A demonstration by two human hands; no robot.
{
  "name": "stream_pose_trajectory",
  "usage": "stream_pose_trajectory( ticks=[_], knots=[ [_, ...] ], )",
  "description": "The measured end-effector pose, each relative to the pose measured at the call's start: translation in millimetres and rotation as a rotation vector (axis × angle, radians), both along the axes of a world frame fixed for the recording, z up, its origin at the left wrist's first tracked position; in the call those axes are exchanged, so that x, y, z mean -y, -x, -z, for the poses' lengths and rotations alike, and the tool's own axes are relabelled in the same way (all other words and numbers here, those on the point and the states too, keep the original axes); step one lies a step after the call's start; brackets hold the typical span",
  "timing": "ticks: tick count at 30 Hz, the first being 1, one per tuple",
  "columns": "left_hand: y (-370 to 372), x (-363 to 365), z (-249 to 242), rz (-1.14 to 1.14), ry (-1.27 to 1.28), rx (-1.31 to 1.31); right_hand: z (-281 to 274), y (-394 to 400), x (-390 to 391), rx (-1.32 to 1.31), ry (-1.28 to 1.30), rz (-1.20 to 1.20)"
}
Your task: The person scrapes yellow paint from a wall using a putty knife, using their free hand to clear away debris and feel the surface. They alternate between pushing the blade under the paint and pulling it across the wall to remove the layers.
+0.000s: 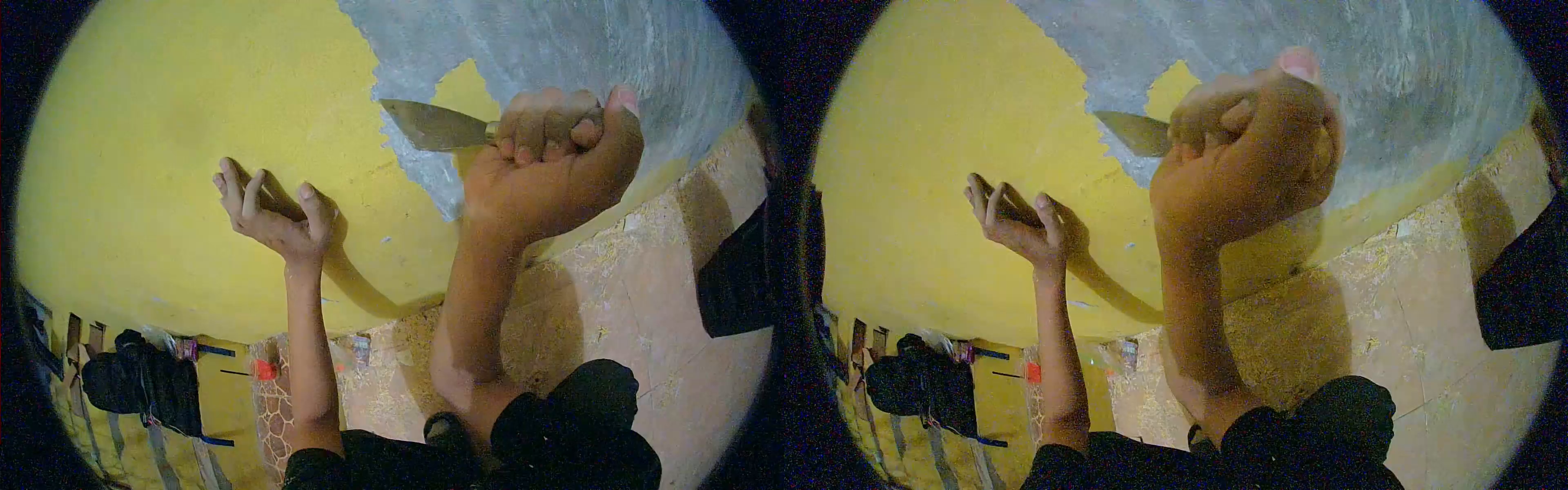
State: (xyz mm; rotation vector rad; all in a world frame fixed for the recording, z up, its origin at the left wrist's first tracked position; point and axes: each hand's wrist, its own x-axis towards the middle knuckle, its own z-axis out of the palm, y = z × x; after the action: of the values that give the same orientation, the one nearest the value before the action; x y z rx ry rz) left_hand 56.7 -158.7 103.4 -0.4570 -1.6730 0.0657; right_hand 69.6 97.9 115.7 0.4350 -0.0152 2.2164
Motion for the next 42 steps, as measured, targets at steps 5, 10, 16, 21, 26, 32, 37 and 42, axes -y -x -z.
stream_pose_trajectory(
  ticks=[5,10,16,21,26,32,37,42],
  knots=[
    [-0.2,0.5,-1.6,0.003,0.0,0.002,-4.9,8.6,4.2,-0.127,0.034,-0.049],
    [2.5,-1.4,-0.4,0.029,-0.006,-0.001,18.6,40.0,11.0,0.835,-0.508,1.09],
    [3.8,0.8,-2.1,0.024,0.026,-0.026,29.1,48.7,20.2,0.872,-0.706,1.403],
    [-0.3,2.7,0.0,-0.01,-0.001,-0.022,31.3,33.8,11.5,1.002,-0.747,1.364],
    [2.5,0.7,0.0,0.031,0.044,0.0,31.3,46.5,14.5,0.51,-0.511,0.884],
    [1.8,1.6,0.4,0.022,0.008,-0.001,12.7,7.6,4.2,-0.191,-0.115,-0.006],
    [-7.9,1.4,-2.6,0.029,0.042,-0.013,4.3,-9.5,-0.8,-0.279,-0.03,-0.139],
    [-3.7,-1.0,1.6,0.009,0.028,-0.02,3.9,-8.4,0.4,-0.24,0.0,-0.092]
  ],
)
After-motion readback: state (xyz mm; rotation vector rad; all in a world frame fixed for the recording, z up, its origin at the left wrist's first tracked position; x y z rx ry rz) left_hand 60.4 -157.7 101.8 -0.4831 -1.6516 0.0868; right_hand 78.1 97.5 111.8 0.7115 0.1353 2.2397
